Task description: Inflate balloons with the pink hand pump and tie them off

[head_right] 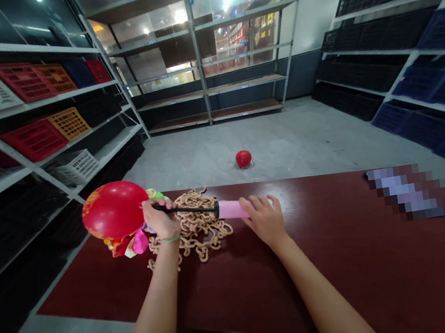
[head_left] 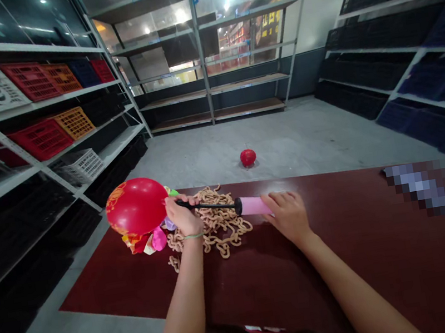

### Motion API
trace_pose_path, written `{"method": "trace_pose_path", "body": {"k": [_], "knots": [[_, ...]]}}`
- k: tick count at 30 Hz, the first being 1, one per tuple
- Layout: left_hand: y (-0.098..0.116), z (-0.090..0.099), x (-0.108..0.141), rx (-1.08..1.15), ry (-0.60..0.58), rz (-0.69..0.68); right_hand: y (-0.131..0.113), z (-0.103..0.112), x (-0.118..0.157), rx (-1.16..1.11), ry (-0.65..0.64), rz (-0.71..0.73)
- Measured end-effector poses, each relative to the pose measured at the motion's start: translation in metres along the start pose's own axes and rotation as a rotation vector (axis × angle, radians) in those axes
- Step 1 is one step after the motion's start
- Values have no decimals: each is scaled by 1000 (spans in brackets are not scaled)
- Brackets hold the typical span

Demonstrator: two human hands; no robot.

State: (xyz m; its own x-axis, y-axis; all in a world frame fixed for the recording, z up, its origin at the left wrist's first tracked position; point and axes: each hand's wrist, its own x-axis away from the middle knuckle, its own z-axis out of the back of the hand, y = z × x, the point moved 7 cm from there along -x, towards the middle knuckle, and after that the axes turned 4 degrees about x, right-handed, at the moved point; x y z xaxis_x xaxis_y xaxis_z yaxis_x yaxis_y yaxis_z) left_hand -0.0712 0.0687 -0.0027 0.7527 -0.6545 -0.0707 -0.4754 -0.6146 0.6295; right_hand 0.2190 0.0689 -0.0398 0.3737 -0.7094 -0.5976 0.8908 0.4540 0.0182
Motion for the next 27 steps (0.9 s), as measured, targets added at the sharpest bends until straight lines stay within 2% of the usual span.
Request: {"method": "trace_pose_path", "body": {"k": [2, 4, 8, 12, 15, 17, 20, 24, 27], "knots": [[8, 4, -1, 26, 34, -29, 12, 3, 0, -3, 41, -68], [7, 6, 6, 41, 68, -35, 17, 4, 3, -29, 58, -155], [-17, -1, 40, 15, 43, 4, -1, 3, 10, -67, 75, -273], [-46, -6, 69, -65, -32, 55, -30, -2, 12, -164, -7, -188], [-54, -10, 71, -90, -64, 82, -30, -8, 10, -178, -68, -97], [-48, -12, 64, -84, -87, 82, -20, -11, 8, -131, -84, -82], [-23, -13, 44, -68, -92, 34, -9, -14, 6, -67, -89, -74], [19, -5, 15, -23, -38, -55, -17, -20, 4, -138, -152, 16], [28, -7, 13, 11, 8, -90, -20, -21, 4, -230, -166, -1]]}}
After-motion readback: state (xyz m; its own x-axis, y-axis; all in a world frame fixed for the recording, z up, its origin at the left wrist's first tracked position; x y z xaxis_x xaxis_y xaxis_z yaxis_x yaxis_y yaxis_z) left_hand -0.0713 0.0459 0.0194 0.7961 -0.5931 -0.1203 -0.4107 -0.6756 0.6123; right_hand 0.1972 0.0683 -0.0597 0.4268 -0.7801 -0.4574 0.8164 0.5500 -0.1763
